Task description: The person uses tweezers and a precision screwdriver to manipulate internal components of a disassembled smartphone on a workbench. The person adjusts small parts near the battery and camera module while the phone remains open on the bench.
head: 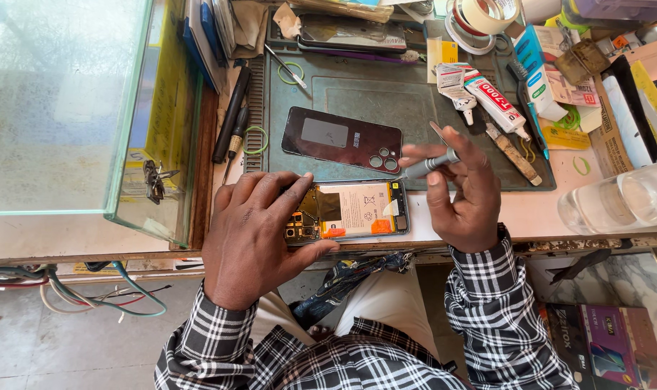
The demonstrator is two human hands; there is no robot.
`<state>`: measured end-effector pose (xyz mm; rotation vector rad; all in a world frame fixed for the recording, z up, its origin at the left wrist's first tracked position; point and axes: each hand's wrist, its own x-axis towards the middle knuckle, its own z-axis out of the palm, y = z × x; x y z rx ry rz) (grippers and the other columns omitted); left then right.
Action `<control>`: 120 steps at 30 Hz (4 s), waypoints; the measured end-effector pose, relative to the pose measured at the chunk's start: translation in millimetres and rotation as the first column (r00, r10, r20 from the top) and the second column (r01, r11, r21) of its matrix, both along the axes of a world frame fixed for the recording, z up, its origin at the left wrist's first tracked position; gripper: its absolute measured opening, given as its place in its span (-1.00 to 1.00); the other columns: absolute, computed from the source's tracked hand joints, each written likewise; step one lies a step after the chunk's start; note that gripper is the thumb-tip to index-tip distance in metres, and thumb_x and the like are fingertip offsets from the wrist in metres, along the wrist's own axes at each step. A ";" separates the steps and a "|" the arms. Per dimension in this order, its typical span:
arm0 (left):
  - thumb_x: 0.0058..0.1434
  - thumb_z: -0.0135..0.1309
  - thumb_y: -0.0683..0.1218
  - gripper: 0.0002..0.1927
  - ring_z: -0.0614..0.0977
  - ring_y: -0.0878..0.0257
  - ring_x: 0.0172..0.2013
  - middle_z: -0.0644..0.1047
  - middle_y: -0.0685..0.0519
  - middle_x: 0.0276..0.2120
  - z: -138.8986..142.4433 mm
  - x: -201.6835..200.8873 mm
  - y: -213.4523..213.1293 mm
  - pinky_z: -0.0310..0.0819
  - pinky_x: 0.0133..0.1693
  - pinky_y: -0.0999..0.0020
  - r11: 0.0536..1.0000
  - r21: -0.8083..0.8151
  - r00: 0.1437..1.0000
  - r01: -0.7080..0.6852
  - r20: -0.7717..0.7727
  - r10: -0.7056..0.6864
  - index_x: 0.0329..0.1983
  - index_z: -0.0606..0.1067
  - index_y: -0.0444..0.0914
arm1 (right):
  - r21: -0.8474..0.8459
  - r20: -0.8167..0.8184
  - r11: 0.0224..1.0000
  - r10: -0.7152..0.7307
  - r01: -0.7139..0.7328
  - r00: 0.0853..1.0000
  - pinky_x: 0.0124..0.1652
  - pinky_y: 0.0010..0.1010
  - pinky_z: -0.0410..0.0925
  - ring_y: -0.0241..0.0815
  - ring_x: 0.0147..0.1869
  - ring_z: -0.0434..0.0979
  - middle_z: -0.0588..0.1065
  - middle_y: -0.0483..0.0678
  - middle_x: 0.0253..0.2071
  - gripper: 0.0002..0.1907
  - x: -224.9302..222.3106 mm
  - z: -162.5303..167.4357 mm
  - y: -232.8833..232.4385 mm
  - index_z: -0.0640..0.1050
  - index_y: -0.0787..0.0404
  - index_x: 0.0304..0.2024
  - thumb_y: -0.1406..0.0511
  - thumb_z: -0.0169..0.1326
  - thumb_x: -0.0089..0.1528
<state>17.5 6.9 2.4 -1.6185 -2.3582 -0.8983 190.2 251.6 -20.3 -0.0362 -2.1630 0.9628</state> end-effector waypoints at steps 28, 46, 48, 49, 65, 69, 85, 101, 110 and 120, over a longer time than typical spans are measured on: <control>-0.08 0.30 0.39 -0.09 0.48 0.01 0.08 0.53 -0.01 0.05 1.8 1.8 0.3 0.27 0.07 0.05 1.000 0.016 1.000 -0.001 -0.016 0.002 0.24 0.50 -0.21 | 0.049 -0.007 0.998 -0.049 0.049 0.999 0.02 -0.44 0.60 -0.12 0.15 0.67 0.46 0.12 0.27 -0.41 -0.3 -1.1 0.8 0.20 0.20 0.50 0.38 0.12 0.49; -0.09 0.31 0.38 -0.09 0.47 -0.01 0.08 0.52 -0.02 0.06 2.1 2.9 1.3 0.28 0.05 0.03 1.000 -0.003 1.000 -0.002 -0.013 0.002 0.24 0.50 -0.21 | 0.118 0.002 0.987 -0.108 0.107 0.994 -0.07 -0.43 0.63 -0.12 0.13 0.70 0.47 0.15 0.29 -0.38 -1.7 2.1 0.6 0.23 0.14 0.45 0.31 0.23 0.43; -0.08 0.31 0.37 -0.10 0.47 0.00 0.07 0.52 -0.01 0.05 2.3 2.8 0.8 0.28 0.05 0.04 1.000 -0.016 1.000 -0.002 -0.004 0.002 0.24 0.50 -0.21 | 0.155 -0.016 0.975 -0.156 0.157 0.988 -0.09 -0.38 0.61 -0.11 0.08 0.67 0.48 0.12 0.21 -0.33 -1.5 2.8 1.2 0.27 0.14 0.43 0.29 0.27 0.34; -0.08 0.31 0.37 -0.11 0.48 0.01 0.07 0.52 -0.01 0.05 2.4 2.7 0.4 0.28 0.05 0.04 1.000 -0.021 1.000 -0.002 0.000 0.002 0.24 0.50 -0.21 | 0.173 -0.027 0.968 -0.180 0.182 0.983 -0.09 -0.36 0.60 -0.11 0.05 0.66 0.49 0.11 0.17 -0.31 -1.6 3.3 1.4 0.29 0.14 0.41 0.29 0.30 0.30; -0.06 0.28 0.39 -0.12 0.49 0.02 0.05 0.54 0.00 0.02 6.5 3.1 2.1 0.29 0.01 0.06 1.000 -0.009 1.000 -0.005 -0.009 0.005 0.21 0.52 -0.23 | 0.138 -0.005 0.988 -0.061 0.061 0.998 -0.02 -0.32 0.64 0.00 0.17 0.69 0.38 0.16 0.39 -0.34 -2.9 3.7 2.1 0.20 0.15 0.45 0.39 0.20 0.39; -0.06 0.27 0.40 -0.12 0.49 0.02 0.04 0.54 0.00 0.02 5.9 4.8 4.3 0.29 0.02 0.06 1.000 0.009 1.000 -0.002 -0.029 0.003 0.20 0.52 -0.23 | 0.097 -0.002 0.995 -0.036 0.036 0.999 -0.02 -0.30 0.65 0.02 0.17 0.69 0.38 0.16 0.39 -0.34 -0.6 1.0 4.8 0.20 0.16 0.47 0.41 0.19 0.39; -0.08 0.30 0.35 -0.14 0.49 0.05 0.05 0.55 0.04 0.03 7.4 9.2 10.7 0.29 0.04 0.06 1.000 -0.024 0.999 -0.012 -0.035 0.011 0.19 0.52 -0.23 | 0.058 -0.016 0.998 -0.019 0.020 1.000 0.01 -0.30 0.65 -0.02 0.18 0.68 0.49 0.10 0.19 -0.32 3.3 4.6 5.7 0.19 0.16 0.48 0.44 0.19 0.40; -0.08 0.29 0.40 -0.12 0.49 0.04 0.01 0.55 0.03 0.02 5.3 9.5 9.6 0.31 -0.03 0.10 1.000 -0.020 1.000 -0.012 -0.029 0.011 0.20 0.53 -0.22 | 0.113 -0.026 0.994 0.010 -0.007 1.000 -0.06 -0.34 0.64 -0.02 0.16 0.68 0.33 0.28 0.43 -0.31 9.5 -2.2 9.4 0.16 0.16 0.47 0.40 0.20 0.38; -0.07 0.28 0.39 -0.13 0.49 0.03 0.03 0.55 0.02 0.03 5.3 8.8 8.0 0.31 0.01 0.07 1.000 0.005 0.999 -0.009 -0.044 0.009 0.20 0.53 -0.22 | 0.090 -0.026 0.996 0.019 -0.016 0.999 -0.14 -0.37 0.61 -0.09 0.06 0.69 0.39 0.22 0.37 -0.32 10.9 -3.4 9.0 0.20 0.19 0.45 0.39 0.22 0.37; -0.07 0.28 0.41 -0.11 0.49 0.03 0.03 0.54 0.02 0.03 4.0 7.1 5.7 0.30 0.02 0.06 1.000 -0.007 0.999 -0.008 -0.033 0.008 0.20 0.52 -0.23 | 0.144 -0.023 0.989 -0.029 0.032 0.999 -0.11 -0.39 0.60 -0.13 0.01 0.70 0.55 0.07 0.06 -0.31 8.7 -5.9 6.3 0.25 0.16 0.43 0.36 0.29 0.34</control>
